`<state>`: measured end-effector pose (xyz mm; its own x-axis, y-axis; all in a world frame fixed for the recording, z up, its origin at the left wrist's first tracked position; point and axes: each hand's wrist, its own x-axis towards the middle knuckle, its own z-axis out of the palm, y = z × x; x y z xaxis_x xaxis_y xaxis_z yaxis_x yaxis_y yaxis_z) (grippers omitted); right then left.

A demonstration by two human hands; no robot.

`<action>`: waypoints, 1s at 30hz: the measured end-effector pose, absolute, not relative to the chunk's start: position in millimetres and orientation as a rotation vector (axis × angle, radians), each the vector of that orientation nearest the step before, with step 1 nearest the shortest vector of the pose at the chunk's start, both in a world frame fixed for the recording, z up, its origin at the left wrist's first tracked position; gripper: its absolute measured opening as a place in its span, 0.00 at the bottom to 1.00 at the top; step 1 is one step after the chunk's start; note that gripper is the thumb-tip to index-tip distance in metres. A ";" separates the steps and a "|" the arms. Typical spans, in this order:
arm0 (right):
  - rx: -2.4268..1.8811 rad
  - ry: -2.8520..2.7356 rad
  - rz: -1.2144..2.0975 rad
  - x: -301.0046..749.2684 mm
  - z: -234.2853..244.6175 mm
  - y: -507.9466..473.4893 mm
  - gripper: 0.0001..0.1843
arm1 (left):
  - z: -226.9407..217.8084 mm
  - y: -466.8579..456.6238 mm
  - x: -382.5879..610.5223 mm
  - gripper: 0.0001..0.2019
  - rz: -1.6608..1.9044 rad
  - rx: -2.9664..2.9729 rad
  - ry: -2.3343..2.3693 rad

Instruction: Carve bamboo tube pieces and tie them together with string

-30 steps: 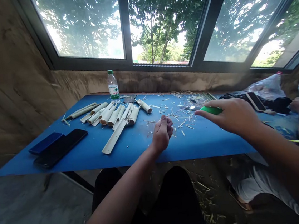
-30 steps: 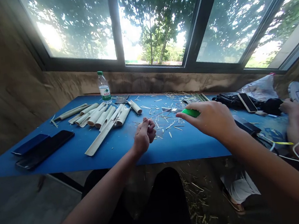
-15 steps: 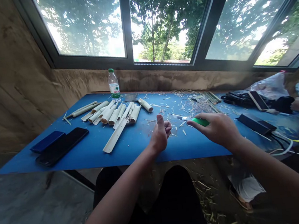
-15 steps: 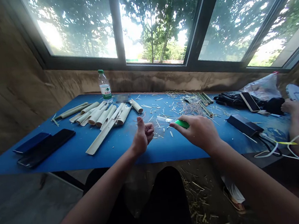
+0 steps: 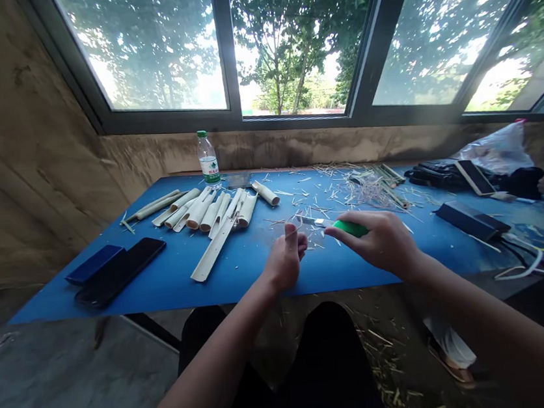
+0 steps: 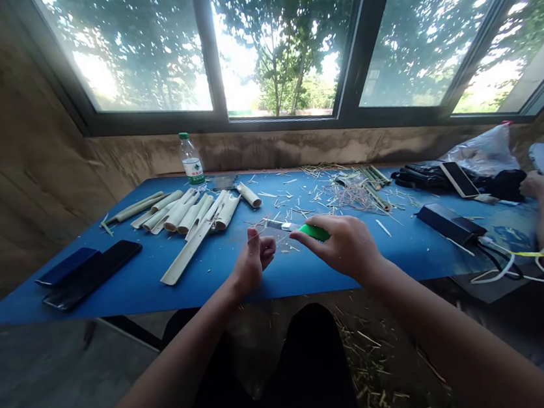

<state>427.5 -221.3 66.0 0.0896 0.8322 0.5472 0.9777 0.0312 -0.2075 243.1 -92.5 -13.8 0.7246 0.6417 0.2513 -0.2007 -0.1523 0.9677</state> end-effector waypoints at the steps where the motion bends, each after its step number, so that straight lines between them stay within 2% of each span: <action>1: -1.806 -1.756 -0.302 426.5 63.5 -217.0 0.31 | -13.3 -94.6 240.9 0.41 0.769 1.581 0.371; 5: -1.738 -1.714 -0.177 426.0 53.5 -201.5 0.32 | -11.1 -101.4 231.5 0.41 0.776 1.652 0.367; 9: -1.738 -1.658 -0.230 432.2 50.2 -191.2 0.34 | -15.7 -105.2 225.5 0.42 0.778 1.669 0.385; 17: -1.827 -1.625 -0.588 459.4 60.7 -185.9 0.35 | -43.0 -111.6 228.4 0.35 0.932 1.664 0.493; 24: -1.925 -1.749 -0.876 486.4 67.7 -177.0 0.37 | -46.1 -103.1 235.9 0.32 0.974 1.721 0.582; 30: -1.996 -1.754 -0.754 497.2 69.3 -165.2 0.38 | -44.3 -92.5 245.8 0.32 0.951 1.757 0.623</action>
